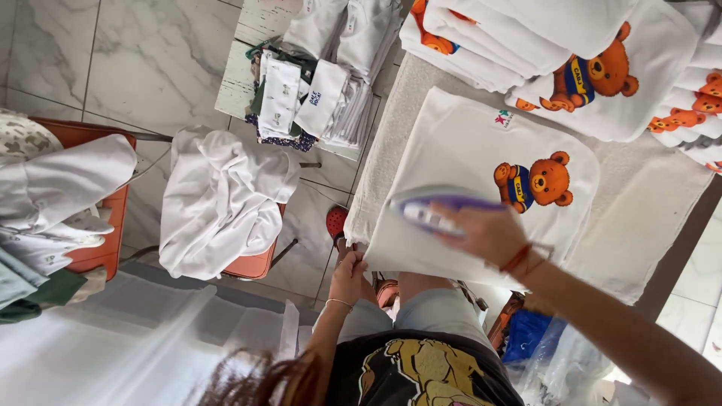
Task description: Ironing white garments with bear prints and folding them into neat stacks on a work table.
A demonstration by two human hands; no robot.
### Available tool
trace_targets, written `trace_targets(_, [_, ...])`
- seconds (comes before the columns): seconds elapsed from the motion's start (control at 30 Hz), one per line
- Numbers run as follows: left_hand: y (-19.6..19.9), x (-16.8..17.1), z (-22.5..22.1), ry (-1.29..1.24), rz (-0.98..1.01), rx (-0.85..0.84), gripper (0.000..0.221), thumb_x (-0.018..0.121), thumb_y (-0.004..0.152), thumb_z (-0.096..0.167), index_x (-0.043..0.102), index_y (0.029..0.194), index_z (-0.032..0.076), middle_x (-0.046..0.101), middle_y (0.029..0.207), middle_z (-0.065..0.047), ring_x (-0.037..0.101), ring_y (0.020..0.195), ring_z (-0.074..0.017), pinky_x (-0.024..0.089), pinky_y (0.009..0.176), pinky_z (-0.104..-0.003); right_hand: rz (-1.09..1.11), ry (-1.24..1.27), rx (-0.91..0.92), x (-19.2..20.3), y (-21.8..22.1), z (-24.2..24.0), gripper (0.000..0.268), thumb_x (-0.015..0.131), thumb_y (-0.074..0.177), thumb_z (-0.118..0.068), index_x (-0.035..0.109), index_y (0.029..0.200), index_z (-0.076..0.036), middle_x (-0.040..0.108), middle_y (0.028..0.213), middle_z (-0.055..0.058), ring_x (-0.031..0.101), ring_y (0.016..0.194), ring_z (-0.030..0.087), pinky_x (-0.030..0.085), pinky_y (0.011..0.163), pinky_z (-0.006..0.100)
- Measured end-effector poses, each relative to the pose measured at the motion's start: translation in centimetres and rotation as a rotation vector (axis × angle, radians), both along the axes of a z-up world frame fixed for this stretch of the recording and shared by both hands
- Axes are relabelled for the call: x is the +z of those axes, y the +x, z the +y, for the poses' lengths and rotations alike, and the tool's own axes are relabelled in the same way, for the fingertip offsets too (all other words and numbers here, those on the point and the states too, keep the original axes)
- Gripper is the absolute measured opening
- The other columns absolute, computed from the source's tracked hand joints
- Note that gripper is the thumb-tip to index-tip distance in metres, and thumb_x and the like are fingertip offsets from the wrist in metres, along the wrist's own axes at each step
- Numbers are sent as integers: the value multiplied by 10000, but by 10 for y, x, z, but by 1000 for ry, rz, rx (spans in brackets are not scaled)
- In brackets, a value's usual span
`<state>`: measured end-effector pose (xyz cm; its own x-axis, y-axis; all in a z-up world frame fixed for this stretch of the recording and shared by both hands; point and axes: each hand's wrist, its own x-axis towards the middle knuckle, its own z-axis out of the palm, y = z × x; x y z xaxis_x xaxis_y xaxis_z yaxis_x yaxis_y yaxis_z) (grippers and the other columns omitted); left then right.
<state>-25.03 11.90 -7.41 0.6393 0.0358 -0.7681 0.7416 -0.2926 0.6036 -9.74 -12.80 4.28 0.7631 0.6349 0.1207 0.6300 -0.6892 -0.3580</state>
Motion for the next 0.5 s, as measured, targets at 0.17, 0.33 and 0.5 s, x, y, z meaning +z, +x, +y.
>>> trace_targets(0.17, [-1,-3,-1,3,-17,-15,98,496,853,213,553,893,144,607,768,-87,554,803,-283,433,754,-413,372,-232,-699,-9,91,-8,496,570,735,-633,515,1175,-410,627,920,20,600,825,245,471,713,367])
trace_targets(0.33, [3,2,2,10,-20,-38,104,498,852,232,562,908,173,625,808,-82,581,843,-285,449,765,-390,629,-50,-455,32,16,29,456,666,625,-427,591,1068,-351,663,804,51,623,757,262,514,642,374])
trace_targets(0.5, [21,28,1,20,13,-80,145,498,845,211,565,937,122,625,862,-148,563,881,-352,437,792,-429,270,-133,-78,19,-18,25,431,572,734,-434,511,1152,-351,624,606,-2,621,524,157,500,452,287])
